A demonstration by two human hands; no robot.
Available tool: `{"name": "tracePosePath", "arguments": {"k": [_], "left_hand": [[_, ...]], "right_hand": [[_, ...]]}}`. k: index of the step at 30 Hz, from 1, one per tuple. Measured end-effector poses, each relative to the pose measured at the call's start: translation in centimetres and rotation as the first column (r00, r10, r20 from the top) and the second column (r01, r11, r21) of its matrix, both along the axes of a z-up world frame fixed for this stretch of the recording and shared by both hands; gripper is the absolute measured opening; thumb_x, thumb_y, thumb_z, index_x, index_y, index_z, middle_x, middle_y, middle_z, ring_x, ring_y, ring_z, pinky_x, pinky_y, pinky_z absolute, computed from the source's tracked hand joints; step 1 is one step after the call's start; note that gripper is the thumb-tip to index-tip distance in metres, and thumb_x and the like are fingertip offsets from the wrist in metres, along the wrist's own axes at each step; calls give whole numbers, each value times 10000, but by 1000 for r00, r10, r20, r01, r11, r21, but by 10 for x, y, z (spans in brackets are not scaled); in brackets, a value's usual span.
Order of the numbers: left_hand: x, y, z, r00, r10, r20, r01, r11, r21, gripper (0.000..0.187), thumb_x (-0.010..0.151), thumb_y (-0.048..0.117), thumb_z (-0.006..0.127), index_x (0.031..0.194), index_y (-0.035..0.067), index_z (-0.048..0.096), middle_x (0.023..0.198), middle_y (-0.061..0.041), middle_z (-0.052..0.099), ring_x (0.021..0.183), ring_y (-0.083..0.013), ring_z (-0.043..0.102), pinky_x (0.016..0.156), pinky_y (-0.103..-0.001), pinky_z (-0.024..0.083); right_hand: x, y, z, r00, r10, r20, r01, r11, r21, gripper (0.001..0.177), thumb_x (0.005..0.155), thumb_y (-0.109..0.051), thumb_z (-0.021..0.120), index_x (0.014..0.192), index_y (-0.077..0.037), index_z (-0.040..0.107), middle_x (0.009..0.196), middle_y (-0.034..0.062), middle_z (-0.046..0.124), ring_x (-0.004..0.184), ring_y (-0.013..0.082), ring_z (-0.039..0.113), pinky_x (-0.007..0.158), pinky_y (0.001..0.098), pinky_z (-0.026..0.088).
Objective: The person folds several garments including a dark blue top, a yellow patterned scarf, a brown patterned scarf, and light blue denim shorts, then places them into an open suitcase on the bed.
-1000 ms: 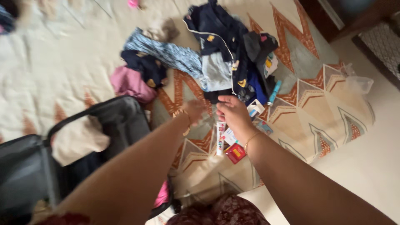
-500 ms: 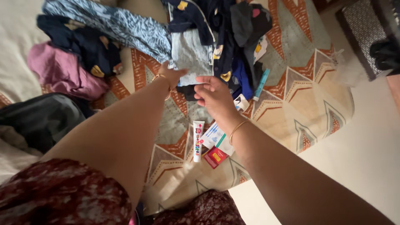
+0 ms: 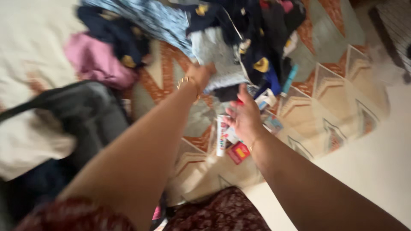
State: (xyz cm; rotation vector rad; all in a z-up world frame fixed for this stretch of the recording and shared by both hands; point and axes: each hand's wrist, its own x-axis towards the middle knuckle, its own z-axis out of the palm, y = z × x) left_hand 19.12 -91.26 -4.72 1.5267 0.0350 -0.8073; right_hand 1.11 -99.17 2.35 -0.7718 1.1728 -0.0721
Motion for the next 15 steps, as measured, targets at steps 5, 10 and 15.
{"name": "tracePosePath", "arguments": {"k": [5,10,15], "left_hand": [[-36,86,89,996,-37,-75,16,964,-264,314,804,118,677,1094,1,709,941,-98,754,825,-218,709,750,-350,582],[-84,151,213,964,-181,-194,31,804,-594,399,825,48,625,1224,54,616,1089,-126,717,960,-264,723,871,-418,599],[-134,189,317,946,-242,-214,40,745,-666,430,837,37,576,1266,31,611,1158,-128,719,1032,-264,727,941,-432,581]], "right_hand": [[-19,34,39,923,54,381,-169,946,276,911,705,-842,632,1265,-159,406,1275,136,445,1155,354,510,1110,733,367],[-45,62,97,812,38,582,-256,920,297,1088,637,-938,539,1355,-125,452,1399,123,426,1232,350,486,1114,709,331],[-73,62,161,824,67,562,-201,963,180,742,846,-734,486,1291,-142,515,1364,94,519,1206,343,512,1136,642,315]]}}
